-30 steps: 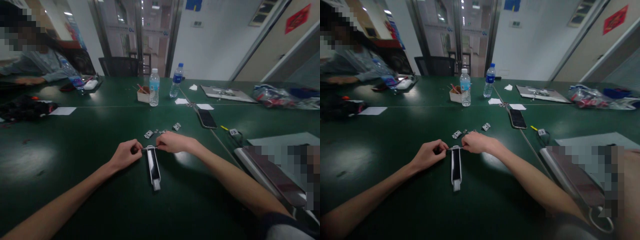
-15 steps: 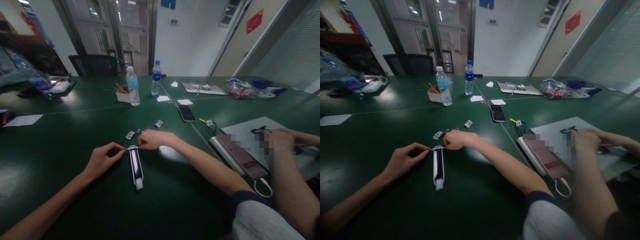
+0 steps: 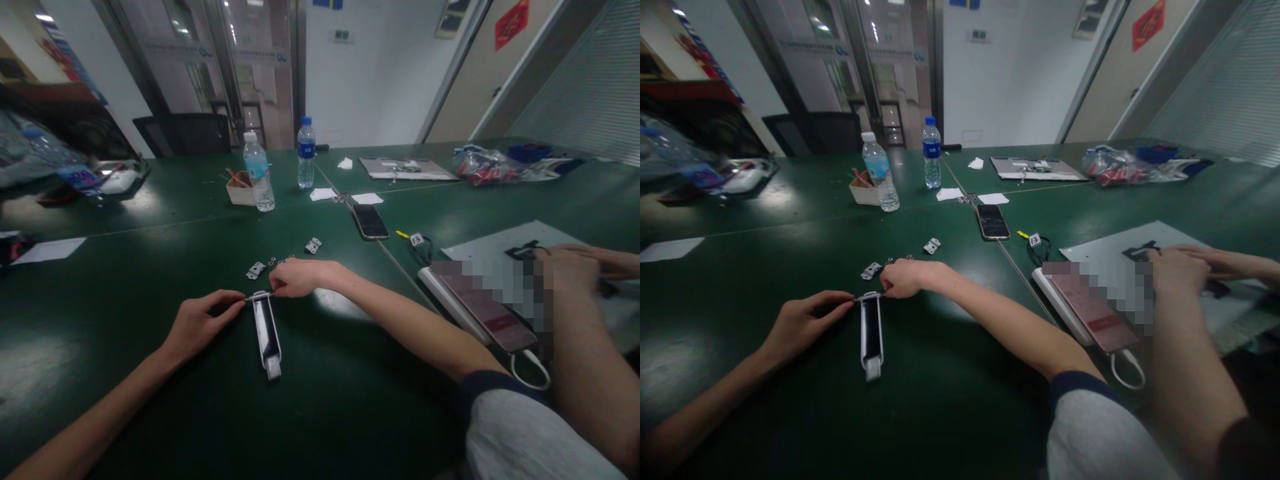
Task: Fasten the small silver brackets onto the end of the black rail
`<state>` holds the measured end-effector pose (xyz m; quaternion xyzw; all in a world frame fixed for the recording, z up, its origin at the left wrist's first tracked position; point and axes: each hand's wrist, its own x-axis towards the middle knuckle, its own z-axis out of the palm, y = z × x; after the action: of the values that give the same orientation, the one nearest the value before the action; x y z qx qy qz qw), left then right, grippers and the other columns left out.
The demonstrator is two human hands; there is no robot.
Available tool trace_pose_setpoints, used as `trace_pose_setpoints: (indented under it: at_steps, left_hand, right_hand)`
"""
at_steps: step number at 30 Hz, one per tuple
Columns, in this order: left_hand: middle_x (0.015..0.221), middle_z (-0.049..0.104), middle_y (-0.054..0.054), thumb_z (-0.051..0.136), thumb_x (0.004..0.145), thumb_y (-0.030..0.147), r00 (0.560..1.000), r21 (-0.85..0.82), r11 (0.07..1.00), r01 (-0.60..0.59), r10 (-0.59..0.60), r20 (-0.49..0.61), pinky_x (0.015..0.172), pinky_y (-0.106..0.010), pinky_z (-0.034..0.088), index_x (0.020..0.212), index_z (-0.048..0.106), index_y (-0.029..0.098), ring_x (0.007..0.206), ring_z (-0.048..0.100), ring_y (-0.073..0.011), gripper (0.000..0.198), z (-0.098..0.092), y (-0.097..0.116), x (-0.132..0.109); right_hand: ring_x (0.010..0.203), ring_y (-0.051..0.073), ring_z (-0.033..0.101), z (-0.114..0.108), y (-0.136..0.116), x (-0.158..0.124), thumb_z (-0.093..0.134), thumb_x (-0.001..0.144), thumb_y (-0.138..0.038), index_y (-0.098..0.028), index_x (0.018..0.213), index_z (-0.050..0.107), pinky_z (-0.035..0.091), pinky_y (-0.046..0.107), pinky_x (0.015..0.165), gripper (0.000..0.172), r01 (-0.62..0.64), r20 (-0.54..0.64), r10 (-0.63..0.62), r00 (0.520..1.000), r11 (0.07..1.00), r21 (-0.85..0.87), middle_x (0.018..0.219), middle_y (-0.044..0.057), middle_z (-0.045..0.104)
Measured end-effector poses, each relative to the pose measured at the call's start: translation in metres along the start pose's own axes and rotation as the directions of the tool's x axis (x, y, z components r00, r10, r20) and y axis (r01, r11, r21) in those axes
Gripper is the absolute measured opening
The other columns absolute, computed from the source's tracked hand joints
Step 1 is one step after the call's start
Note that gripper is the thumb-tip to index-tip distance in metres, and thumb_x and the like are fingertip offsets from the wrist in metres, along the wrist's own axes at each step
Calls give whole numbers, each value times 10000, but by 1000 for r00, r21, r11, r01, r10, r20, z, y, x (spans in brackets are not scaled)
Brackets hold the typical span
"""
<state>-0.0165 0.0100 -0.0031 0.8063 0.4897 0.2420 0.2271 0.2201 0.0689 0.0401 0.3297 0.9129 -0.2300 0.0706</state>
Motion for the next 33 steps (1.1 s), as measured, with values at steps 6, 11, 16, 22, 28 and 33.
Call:
trace_pose_setpoints:
  at_steps: [6,11,16,22,28,33]
  left_hand:
    - [949,719,-44,545,839,483,1000,-30,1000,6,-6,7,682,-359,590,1001,666,226,818,690,-238,327,0,2,1]
    - [988,704,-41,524,862,421,999,-36,999,-22,23,41,701,-360,586,1036,637,227,857,682,-234,284,1,2,1]
    - [1010,681,-56,474,899,333,993,54,992,-117,115,35,741,-352,559,1098,603,211,866,661,-215,266,5,-1,-1]
    - [967,654,-65,434,936,271,985,185,968,-168,160,60,693,-338,515,1144,584,197,830,609,-212,267,9,-4,-3]
    - [1037,617,-67,410,959,275,992,180,978,-108,94,86,733,-348,498,1149,577,197,897,573,-217,265,9,1,-2]
    - [1059,611,-70,458,946,303,996,194,979,-71,59,65,763,-365,482,1150,564,184,922,559,-226,259,9,2,-1]
  right_hand:
    - [692,136,561,-1,-1,-1,534,875,-227,-147,891,639,393,273,613,133,-9,8,8,1000,1000,22,846,44,644]
    - [664,126,544,-1,-7,-4,517,877,-196,-141,827,628,379,252,562,134,-7,2,7,1000,1000,26,819,49,632]
    - [665,134,539,-6,-16,-8,518,865,-145,-129,818,626,369,251,551,119,-11,1,11,1000,1000,-27,812,63,630]
    - [656,134,544,-7,-20,-11,524,851,-117,-123,830,627,356,247,529,106,-13,-12,13,1000,1000,-26,796,63,638]
    - [677,129,554,-2,-21,-5,512,861,-146,-114,866,639,371,237,555,131,-8,-18,7,1000,999,-33,812,65,645]
    - [703,130,576,-14,-3,-10,542,868,-234,-138,939,646,404,238,597,158,-46,-33,48,998,998,41,842,43,656]
